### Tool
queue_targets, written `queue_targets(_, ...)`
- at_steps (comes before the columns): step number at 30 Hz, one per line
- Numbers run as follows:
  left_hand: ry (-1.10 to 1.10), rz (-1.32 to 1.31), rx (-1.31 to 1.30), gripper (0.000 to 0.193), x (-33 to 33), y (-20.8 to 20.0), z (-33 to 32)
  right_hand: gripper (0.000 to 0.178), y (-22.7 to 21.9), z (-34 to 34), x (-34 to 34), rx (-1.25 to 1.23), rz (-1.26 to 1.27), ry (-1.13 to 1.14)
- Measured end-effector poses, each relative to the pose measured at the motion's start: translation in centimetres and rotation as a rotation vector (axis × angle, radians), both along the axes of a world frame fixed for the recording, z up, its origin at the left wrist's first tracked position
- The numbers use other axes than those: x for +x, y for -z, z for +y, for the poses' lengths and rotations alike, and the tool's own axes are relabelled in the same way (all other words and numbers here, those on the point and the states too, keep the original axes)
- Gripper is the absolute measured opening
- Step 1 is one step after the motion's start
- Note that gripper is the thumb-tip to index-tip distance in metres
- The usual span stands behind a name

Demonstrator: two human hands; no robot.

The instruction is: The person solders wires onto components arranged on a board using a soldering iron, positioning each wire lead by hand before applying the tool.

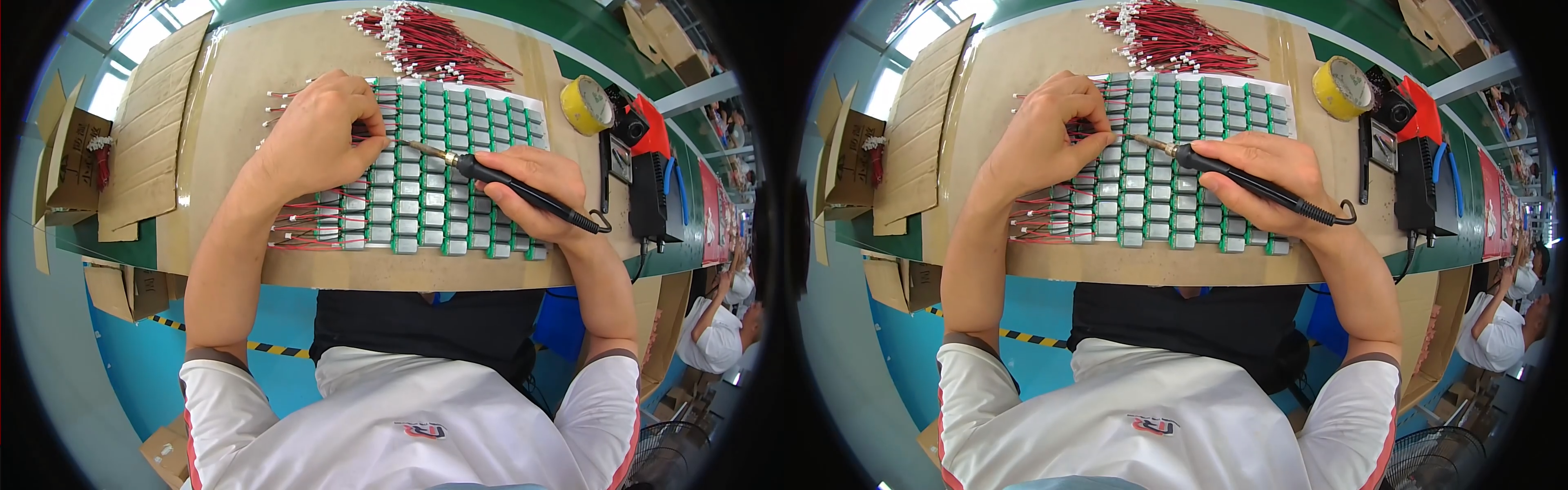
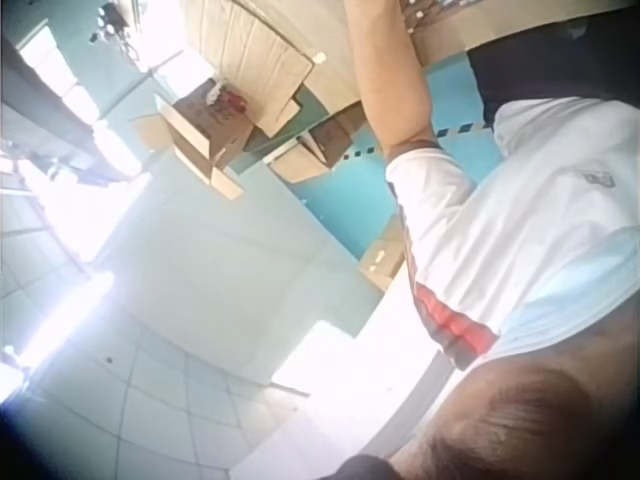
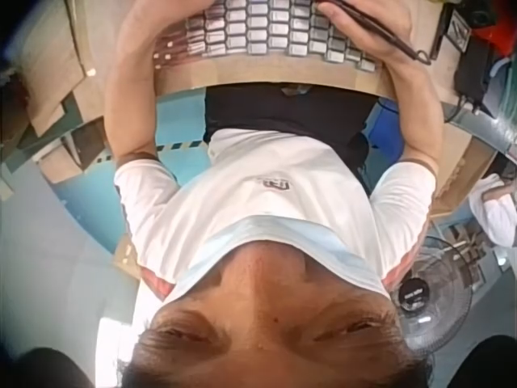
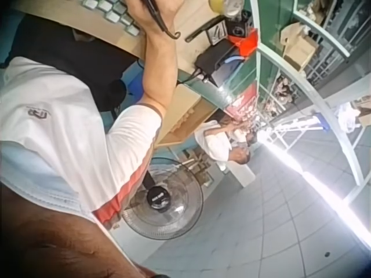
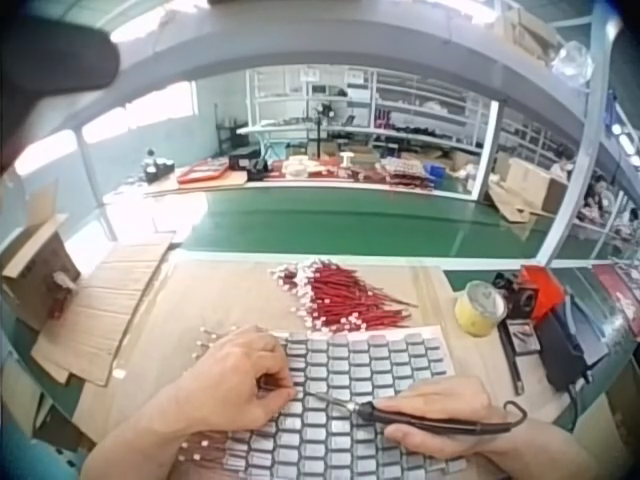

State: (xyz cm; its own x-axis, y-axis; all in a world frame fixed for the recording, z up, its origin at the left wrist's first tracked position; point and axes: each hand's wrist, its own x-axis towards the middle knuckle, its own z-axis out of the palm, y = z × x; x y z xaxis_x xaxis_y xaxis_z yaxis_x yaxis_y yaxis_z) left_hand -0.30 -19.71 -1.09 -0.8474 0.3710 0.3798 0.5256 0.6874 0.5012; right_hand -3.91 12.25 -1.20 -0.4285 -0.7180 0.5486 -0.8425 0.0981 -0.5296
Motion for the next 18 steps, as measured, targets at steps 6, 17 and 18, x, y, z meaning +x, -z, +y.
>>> queue_targets(6,-0.011,0.017,-0.005,0.012,0.07,0.17,0.01,0.037,0.03,-0.12,0.02,0.001,0.004,0.003)
queue_targets(17,-0.021,0.024,0.001,0.012,-0.02,0.23,0.16,0.037,0.01,-0.23,-0.07,0.001,0.046,0.003)
queue_targets(18,-0.025,0.022,0.0,0.011,-0.02,0.22,0.18,0.038,0.01,-0.22,-0.06,0.003,0.044,0.003)
